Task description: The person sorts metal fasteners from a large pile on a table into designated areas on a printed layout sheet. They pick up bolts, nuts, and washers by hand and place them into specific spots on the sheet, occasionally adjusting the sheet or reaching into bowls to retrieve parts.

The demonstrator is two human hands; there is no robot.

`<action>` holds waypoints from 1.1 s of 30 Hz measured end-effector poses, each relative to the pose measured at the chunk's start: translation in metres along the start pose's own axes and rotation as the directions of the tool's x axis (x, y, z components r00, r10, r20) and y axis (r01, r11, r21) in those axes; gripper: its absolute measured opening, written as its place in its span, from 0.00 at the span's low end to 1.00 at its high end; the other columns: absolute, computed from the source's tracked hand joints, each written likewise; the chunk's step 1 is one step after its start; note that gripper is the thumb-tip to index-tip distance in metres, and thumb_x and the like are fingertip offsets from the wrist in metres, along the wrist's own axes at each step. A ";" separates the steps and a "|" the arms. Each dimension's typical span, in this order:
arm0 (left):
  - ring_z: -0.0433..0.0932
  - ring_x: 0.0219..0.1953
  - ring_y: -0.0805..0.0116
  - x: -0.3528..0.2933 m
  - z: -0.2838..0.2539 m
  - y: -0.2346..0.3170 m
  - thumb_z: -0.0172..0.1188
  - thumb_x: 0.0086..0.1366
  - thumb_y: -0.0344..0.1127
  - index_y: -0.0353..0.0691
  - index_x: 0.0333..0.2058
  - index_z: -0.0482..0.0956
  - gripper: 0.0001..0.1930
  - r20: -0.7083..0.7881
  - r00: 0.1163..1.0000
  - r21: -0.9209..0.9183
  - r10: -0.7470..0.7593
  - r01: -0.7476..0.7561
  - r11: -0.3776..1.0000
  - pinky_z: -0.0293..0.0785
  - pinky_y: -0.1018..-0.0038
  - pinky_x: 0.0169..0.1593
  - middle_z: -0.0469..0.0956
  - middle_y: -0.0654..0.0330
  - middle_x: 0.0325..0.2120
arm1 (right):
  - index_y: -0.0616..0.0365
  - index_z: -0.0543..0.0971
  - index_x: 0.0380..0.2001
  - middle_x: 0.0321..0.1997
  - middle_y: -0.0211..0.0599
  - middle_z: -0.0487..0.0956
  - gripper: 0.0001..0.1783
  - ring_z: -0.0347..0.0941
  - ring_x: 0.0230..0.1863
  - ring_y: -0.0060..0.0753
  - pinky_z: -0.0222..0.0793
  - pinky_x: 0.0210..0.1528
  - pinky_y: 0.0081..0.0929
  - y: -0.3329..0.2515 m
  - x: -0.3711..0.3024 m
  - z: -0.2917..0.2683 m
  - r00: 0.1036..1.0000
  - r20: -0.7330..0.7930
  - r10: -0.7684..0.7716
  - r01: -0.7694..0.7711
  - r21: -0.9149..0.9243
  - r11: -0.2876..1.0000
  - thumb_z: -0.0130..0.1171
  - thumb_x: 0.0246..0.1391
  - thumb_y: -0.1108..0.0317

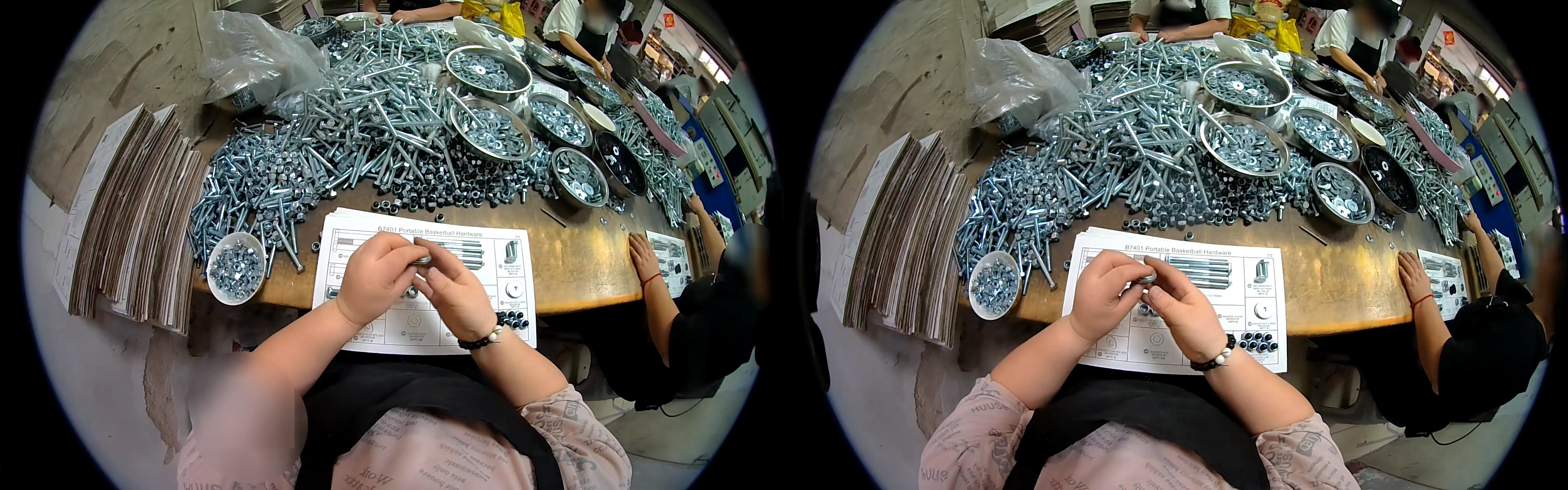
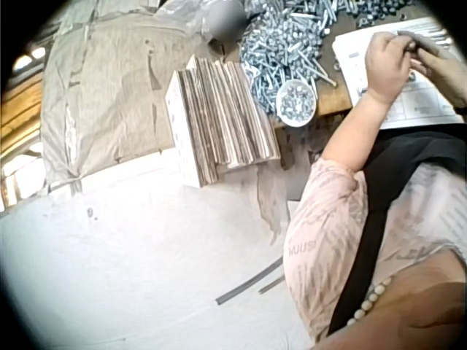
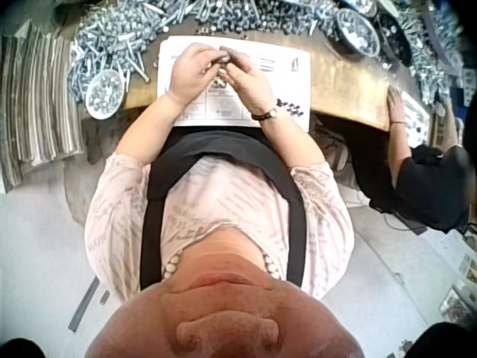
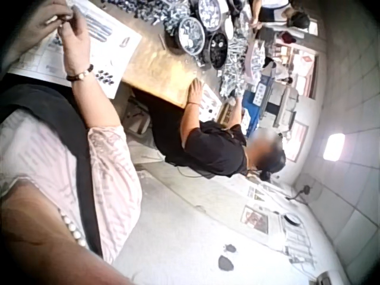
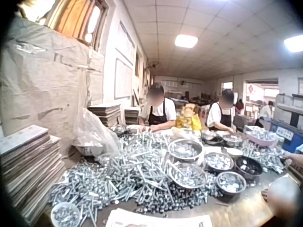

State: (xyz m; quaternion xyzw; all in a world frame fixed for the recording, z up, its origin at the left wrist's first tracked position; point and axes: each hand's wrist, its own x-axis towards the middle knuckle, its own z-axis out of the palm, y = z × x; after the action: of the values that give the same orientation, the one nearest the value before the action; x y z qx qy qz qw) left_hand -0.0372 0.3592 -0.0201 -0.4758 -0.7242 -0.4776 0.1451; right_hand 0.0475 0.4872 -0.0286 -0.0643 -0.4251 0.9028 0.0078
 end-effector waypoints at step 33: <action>0.73 0.36 0.57 -0.048 0.013 -0.006 0.57 0.47 0.27 0.38 0.38 0.73 0.15 0.702 0.703 0.051 -0.113 0.109 0.993 0.71 0.67 0.40 0.73 0.55 0.34 | 0.64 0.61 0.54 0.42 0.46 0.75 0.22 0.73 0.42 0.32 0.67 0.47 0.27 -0.039 -0.040 -0.065 0.970 -0.059 -0.234 0.164 -0.550 0.819 0.46 0.58 0.69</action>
State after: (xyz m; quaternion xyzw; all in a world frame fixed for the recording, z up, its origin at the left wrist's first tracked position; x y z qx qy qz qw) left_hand -0.0149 0.3428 -0.0616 -0.5769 -0.7535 -0.2661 -0.1692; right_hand 0.0940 0.5586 -0.0351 -0.0747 -0.6654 0.7345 0.1101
